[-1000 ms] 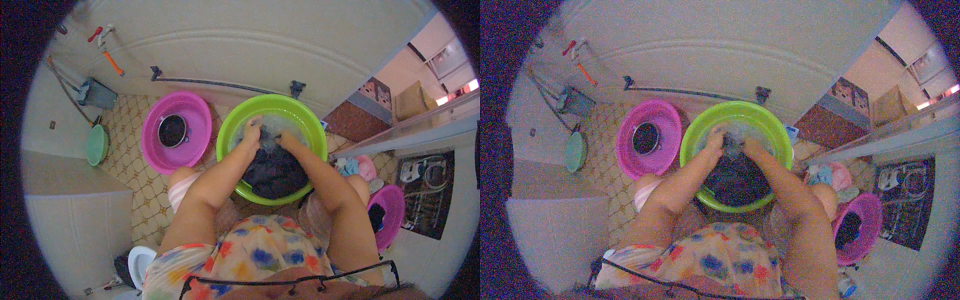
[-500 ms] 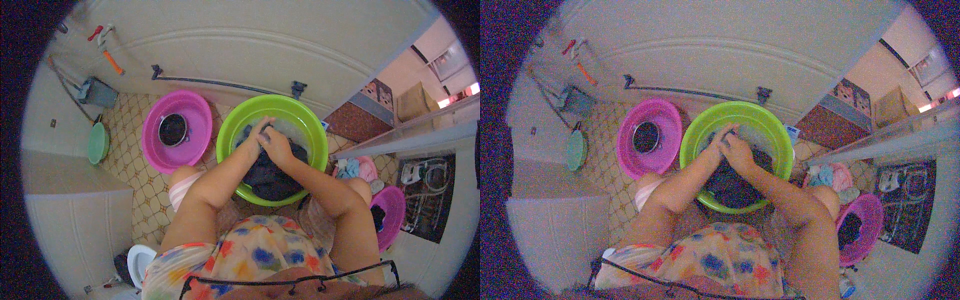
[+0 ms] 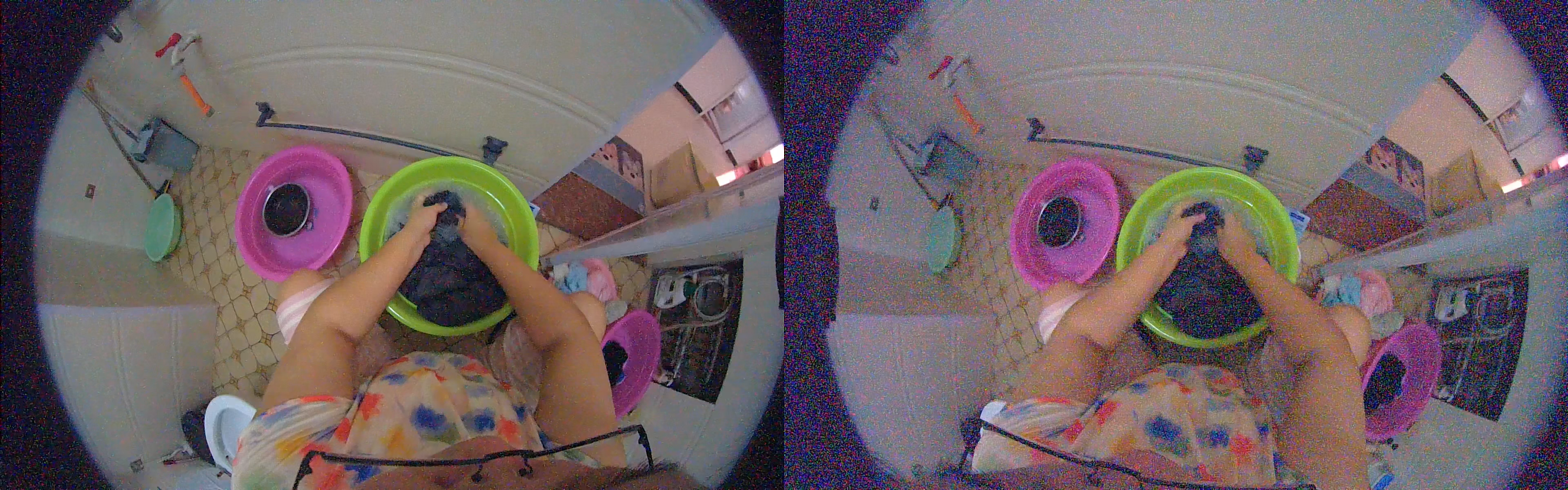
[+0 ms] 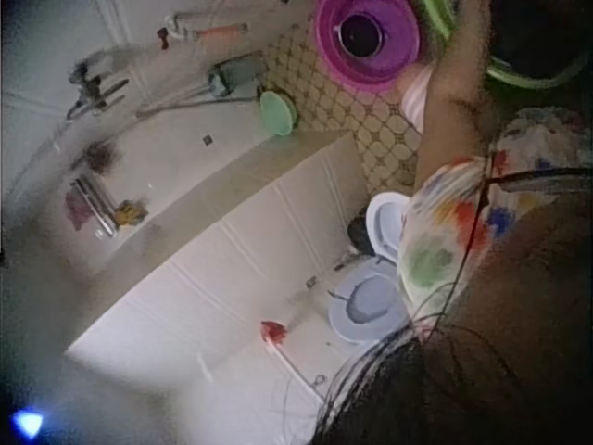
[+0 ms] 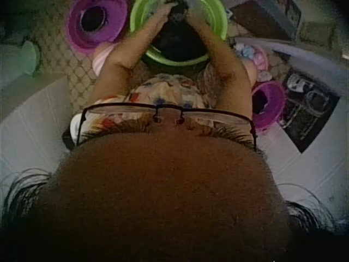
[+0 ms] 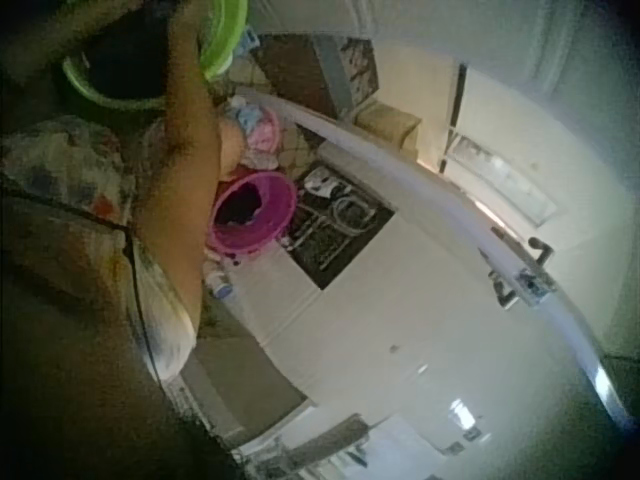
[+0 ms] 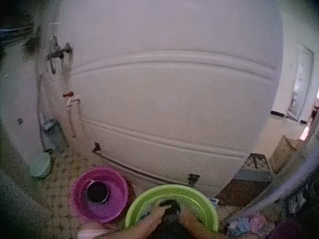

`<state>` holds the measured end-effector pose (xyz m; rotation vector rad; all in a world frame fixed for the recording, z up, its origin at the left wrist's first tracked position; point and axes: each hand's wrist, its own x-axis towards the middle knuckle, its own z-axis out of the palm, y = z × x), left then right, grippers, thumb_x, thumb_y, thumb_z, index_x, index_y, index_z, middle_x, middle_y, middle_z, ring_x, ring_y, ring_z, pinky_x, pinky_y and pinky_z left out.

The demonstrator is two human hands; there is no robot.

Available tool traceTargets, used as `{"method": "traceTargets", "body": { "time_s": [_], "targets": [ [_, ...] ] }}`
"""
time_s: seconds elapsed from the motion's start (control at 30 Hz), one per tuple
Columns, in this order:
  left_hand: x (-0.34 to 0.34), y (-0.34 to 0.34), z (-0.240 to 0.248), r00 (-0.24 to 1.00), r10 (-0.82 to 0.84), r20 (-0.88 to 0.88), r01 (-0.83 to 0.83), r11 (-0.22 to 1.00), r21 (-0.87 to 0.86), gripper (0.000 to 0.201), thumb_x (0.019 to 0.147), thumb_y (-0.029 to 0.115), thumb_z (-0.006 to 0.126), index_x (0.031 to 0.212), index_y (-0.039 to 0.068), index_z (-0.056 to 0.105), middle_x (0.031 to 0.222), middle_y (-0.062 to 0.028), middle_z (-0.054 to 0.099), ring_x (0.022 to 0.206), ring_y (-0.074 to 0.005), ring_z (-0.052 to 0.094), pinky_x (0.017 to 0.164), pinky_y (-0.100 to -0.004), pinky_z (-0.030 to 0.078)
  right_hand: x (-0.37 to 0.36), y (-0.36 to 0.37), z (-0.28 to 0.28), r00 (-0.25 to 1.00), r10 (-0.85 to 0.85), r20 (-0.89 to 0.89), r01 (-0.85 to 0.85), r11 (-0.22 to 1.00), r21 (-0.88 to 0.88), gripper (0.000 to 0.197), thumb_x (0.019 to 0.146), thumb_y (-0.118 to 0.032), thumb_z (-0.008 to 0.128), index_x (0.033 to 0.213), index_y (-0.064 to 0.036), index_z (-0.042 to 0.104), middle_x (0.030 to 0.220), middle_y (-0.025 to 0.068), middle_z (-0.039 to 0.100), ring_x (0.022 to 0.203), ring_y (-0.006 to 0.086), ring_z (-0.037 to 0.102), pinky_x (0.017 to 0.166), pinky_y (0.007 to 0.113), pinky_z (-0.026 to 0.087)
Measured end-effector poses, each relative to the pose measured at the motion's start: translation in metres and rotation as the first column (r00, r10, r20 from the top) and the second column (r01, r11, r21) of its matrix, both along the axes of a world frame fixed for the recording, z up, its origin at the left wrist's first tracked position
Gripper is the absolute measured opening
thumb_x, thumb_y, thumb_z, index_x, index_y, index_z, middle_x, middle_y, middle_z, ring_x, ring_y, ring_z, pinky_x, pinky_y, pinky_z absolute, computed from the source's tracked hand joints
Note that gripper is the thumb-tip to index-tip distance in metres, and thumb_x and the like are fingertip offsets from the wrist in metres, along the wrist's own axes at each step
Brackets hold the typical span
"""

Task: The person washes a dark garment by hand in a green basin filled with water. They scrub and rinse the item, then add detergent from a blue packet and continue washing.

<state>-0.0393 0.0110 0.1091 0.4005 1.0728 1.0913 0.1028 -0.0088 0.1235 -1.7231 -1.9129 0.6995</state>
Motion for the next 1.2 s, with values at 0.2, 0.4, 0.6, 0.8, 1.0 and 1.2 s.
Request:
{"method": "traceTargets", "body": {
  "time_s": [0.2, 0.4, 0.6, 0.8, 1.0, 1.2],
  "targets": [
    [-0.018, 0.010, -0.042, 0.987, 0.098, 0.125, -0.100, 0.995, 0.004, 0.025, 0.082, 0.004, 0.043, 0.104, 0.008, 0.053, 0.088, -0.0140, 0.057, 0.072, -0.0258, 0.057, 0.060, -0.0395, 0.050, -0.004, 0.006, 0.023, 0.989, 0.105, 0.107, -0.073, 0.962, -0.264, 0.040, 0.079, -0.026, 0.057, 0.108, -0.0005, 0.047, 0.097, 0.0260, 0.057, 0.090, 0.0403, 0.055, 0.079, 0.046, 0.043],
    [0.007, -0.008, 0.057, 0.983, -0.100, 0.157, 0.119, 0.986, -0.116, 0.027, 0.087, 0.032, 0.046, 0.106, 0.015, 0.054, 0.103, -0.0096, 0.056, 0.100, -0.0254, 0.050, 0.080, -0.0444, 0.043, -0.023, 0.001, 0.022, 0.933, -0.151, -0.327, 0.140, 0.989, -0.057, 0.030, 0.081, -0.025, 0.056, 0.101, -0.0031, 0.052, 0.092, 0.0205, 0.059, 0.089, 0.0363, 0.056, 0.083, 0.038, 0.041],
    [-0.020, 0.018, -0.019, 0.853, -0.358, 0.379, 0.373, 0.927, 0.037, 0.039, 0.085, 0.044, 0.048, 0.106, 0.012, 0.053, 0.103, -0.0093, 0.057, 0.097, -0.0244, 0.052, 0.083, -0.0397, 0.043, -0.057, -0.030, 0.070, 0.885, 0.283, -0.370, -0.179, 0.940, 0.290, 0.017, 0.079, -0.019, 0.058, 0.081, -0.0025, 0.054, 0.081, 0.0172, 0.059, 0.081, 0.0334, 0.057, 0.074, 0.038, 0.043],
    [0.002, -0.009, 0.022, 0.916, -0.189, 0.354, 0.170, 0.982, 0.085, 0.039, 0.087, 0.045, 0.043, 0.107, 0.013, 0.052, 0.101, -0.0067, 0.056, 0.092, -0.0231, 0.053, 0.079, -0.0401, 0.043, -0.051, -0.031, 0.093, 0.952, 0.306, -0.001, -0.305, 0.949, 0.084, 0.026, 0.082, -0.030, 0.053, 0.083, -0.0040, 0.057, 0.083, 0.0208, 0.058, 0.076, 0.0382, 0.055, 0.067, 0.045, 0.043],
    [0.009, -0.021, 0.071, 0.992, -0.075, 0.106, 0.100, 0.961, -0.257, 0.031, 0.088, 0.038, 0.041, 0.106, 0.015, 0.052, 0.105, -0.0093, 0.056, 0.092, -0.0226, 0.054, 0.077, -0.0411, 0.045, -0.023, 0.004, 0.055, 0.996, 0.056, -0.064, -0.048, 0.991, 0.124, 0.027, 0.086, -0.028, 0.047, 0.089, -0.0029, 0.055, 0.086, 0.0221, 0.057, 0.078, 0.0401, 0.054, 0.067, 0.045, 0.042],
    [-0.010, -0.008, 0.013, 0.994, 0.104, -0.040, -0.103, 0.995, 0.014, 0.020, 0.084, 0.018, 0.049, 0.102, 0.013, 0.054, 0.101, -0.0112, 0.058, 0.084, -0.0254, 0.058, 0.069, -0.0391, 0.050, -0.017, -0.002, 0.038, 0.996, 0.083, 0.020, -0.077, 0.976, -0.201, 0.033, 0.079, -0.013, 0.056, 0.110, -0.0058, 0.049, 0.100, 0.0227, 0.056, 0.090, 0.0400, 0.054, 0.077, 0.043, 0.042]
  ]
}}
